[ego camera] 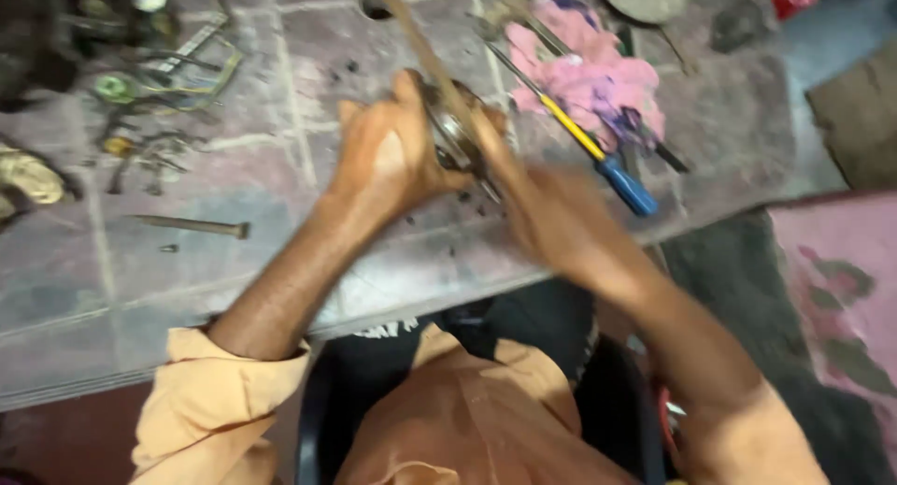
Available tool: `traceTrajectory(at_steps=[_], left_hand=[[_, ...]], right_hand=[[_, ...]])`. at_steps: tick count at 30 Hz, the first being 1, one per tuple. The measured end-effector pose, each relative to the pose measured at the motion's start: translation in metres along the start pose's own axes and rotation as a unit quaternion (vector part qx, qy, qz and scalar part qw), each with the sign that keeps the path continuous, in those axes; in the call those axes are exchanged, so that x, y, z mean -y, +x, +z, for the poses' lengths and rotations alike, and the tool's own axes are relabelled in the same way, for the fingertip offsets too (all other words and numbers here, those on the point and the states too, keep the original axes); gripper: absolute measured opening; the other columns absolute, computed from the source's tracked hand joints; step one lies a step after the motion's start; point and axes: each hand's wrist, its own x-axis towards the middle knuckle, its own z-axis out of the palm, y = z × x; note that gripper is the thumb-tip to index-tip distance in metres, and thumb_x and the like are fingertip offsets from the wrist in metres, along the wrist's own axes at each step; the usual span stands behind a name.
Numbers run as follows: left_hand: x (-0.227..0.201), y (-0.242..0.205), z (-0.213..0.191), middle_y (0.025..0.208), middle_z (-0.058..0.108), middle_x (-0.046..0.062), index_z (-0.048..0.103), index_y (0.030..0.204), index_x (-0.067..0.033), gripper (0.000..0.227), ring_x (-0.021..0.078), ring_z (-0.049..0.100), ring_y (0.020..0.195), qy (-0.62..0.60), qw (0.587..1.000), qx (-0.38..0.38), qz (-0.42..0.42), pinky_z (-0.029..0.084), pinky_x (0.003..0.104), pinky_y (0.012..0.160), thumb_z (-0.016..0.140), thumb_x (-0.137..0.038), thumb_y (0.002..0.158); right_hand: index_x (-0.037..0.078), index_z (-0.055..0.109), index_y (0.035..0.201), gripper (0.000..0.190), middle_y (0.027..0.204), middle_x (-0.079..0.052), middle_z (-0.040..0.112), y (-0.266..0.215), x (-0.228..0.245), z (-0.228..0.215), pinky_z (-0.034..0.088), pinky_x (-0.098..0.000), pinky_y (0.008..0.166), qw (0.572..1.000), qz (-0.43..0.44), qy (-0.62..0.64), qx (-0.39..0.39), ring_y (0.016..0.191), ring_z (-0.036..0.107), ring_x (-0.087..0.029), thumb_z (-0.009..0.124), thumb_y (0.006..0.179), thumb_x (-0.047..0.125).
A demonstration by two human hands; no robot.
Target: Using various tools to disassemble and repair a small electric motor on a workbench.
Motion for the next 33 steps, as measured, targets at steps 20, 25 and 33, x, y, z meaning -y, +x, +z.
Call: traceTrajectory(at_steps=[20,25,33], left_hand=[[0.012,0.002,0.003,0.084,0.075,0.018,0.046,0.118,0.0079,0.098,0.0373,0.074,0.079,-0.037,0.998,-0.059,0.007,0.044,0.054,0.089,0.099,-0.052,0.061],[-0.004,0.002,-0.012,0.086,0.075,0.020,0.045,0.124,0.0079,0.107,0.0393,0.073,0.082,-0.003,0.998,-0.006,-0.065,0.040,0.053,0.093,0.100,-0.051,0.054],[-0.001,0.000,-0.008,0.094,0.074,0.022,0.045,0.127,0.0090,0.110,0.0409,0.072,0.087,-0.012,0.999,-0.033,-0.036,0.039,0.051,0.096,0.101,-0.047,0.051]], right_hand=[[0.012,0.032,0.163,0.074,0.069,-0.024,0.065,0.050,-0.002,-0.014,0.049,-0.0520,0.060,0.999,0.012,0.026,0.015,0.057,0.062,-0.043,0.062,0.095,0.006],[0.000,0.039,0.151,0.047,0.072,-0.012,0.064,-0.001,0.000,-0.040,0.049,-0.0399,0.056,0.967,0.060,0.201,-0.141,0.056,0.062,-0.031,0.054,0.107,0.009],[0.002,0.051,0.118,0.011,0.077,-0.010,0.067,-0.012,-0.008,0.005,0.051,-0.0381,0.058,0.973,0.018,0.194,-0.121,0.064,0.069,-0.028,0.052,0.110,0.009]])
